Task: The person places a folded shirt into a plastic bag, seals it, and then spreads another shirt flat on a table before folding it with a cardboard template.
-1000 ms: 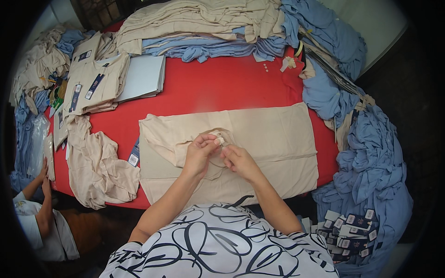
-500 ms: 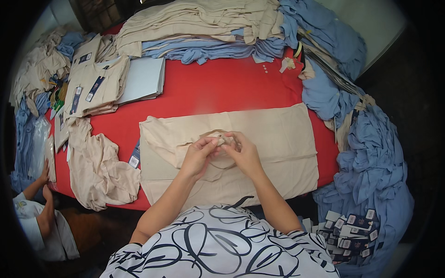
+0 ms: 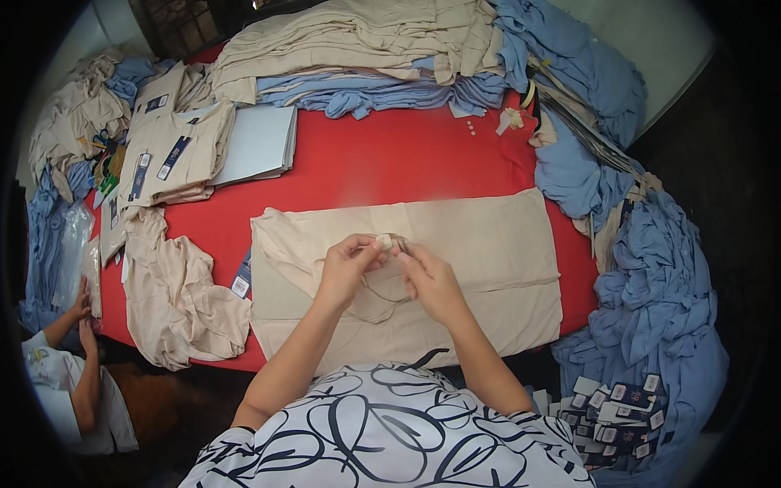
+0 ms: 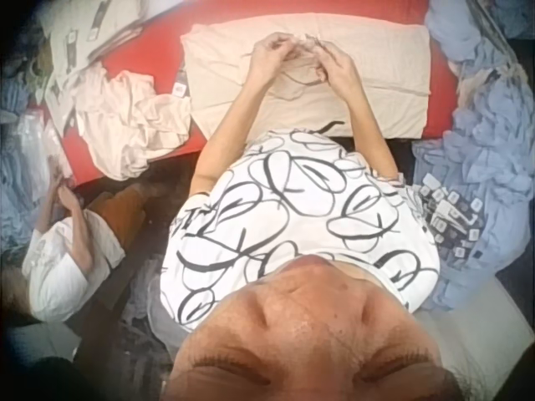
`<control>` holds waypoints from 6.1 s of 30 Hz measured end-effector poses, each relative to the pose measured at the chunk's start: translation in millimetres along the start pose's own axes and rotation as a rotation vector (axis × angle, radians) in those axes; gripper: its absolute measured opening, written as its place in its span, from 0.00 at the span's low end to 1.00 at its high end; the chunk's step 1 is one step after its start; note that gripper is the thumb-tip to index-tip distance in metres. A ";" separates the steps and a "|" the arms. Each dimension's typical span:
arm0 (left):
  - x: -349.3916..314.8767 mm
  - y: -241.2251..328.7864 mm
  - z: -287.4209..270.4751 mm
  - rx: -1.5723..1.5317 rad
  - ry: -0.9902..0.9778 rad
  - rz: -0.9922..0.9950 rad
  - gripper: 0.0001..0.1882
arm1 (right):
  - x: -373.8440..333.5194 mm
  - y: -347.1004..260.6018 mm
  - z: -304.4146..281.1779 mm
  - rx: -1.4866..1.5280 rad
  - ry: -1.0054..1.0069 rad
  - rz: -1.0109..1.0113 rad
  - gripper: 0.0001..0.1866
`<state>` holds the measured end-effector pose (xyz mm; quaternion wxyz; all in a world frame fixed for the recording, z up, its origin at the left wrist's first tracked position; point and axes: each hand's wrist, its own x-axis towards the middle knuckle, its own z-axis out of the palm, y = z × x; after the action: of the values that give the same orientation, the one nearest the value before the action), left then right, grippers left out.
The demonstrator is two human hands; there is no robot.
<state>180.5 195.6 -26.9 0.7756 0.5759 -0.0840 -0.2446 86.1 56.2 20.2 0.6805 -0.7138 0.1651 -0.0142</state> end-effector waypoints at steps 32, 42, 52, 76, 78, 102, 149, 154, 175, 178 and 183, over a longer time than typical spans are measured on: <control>-9.0 -0.8 4.9 0.278 -0.003 0.117 0.08 | -1.5 13.9 -3.8 0.426 -0.219 0.250 0.20; -10.4 6.7 6.0 0.429 0.005 0.076 0.08 | 2.6 24.0 1.9 0.428 -0.169 0.221 0.17; -4.1 -4.9 3.1 0.141 -0.039 0.061 0.08 | 5.7 20.2 -1.0 0.469 -0.200 0.243 0.17; -2.7 -0.6 2.4 0.143 -0.060 -0.008 0.10 | 9.1 20.9 1.2 0.477 -0.198 0.249 0.14; -2.9 -3.0 2.2 0.107 -0.059 -0.007 0.10 | 9.1 21.7 1.7 0.476 -0.197 0.244 0.14; 4.9 20.6 0.5 0.214 -0.241 -0.138 0.14 | 18.1 -43.5 -31.6 -1.303 -0.151 -0.456 0.14; -0.6 31.1 0.4 0.634 -0.345 0.120 0.08 | 66.1 -82.0 -33.1 -1.478 -0.734 -0.147 0.14; -1.0 22.3 -7.8 0.650 -0.172 0.049 0.08 | 97.9 -81.5 -54.4 -1.492 -0.627 -0.188 0.15; -23.4 -11.9 2.5 -0.103 0.068 -0.102 0.10 | 68.3 -9.9 -5.5 -0.444 -0.301 -0.177 0.09; -28.2 -1.2 -19.4 0.253 0.189 0.027 0.08 | 63.6 6.8 -13.1 -0.392 -0.147 -0.316 0.06; -14.5 23.4 -58.5 0.887 0.164 0.294 0.07 | 68.7 -3.7 -1.3 -0.527 -0.205 -0.592 0.06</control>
<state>198.7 257.4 -21.8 0.4853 0.8509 -0.1996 -0.0265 151.6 37.4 9.9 0.4539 -0.8780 -0.1183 -0.0955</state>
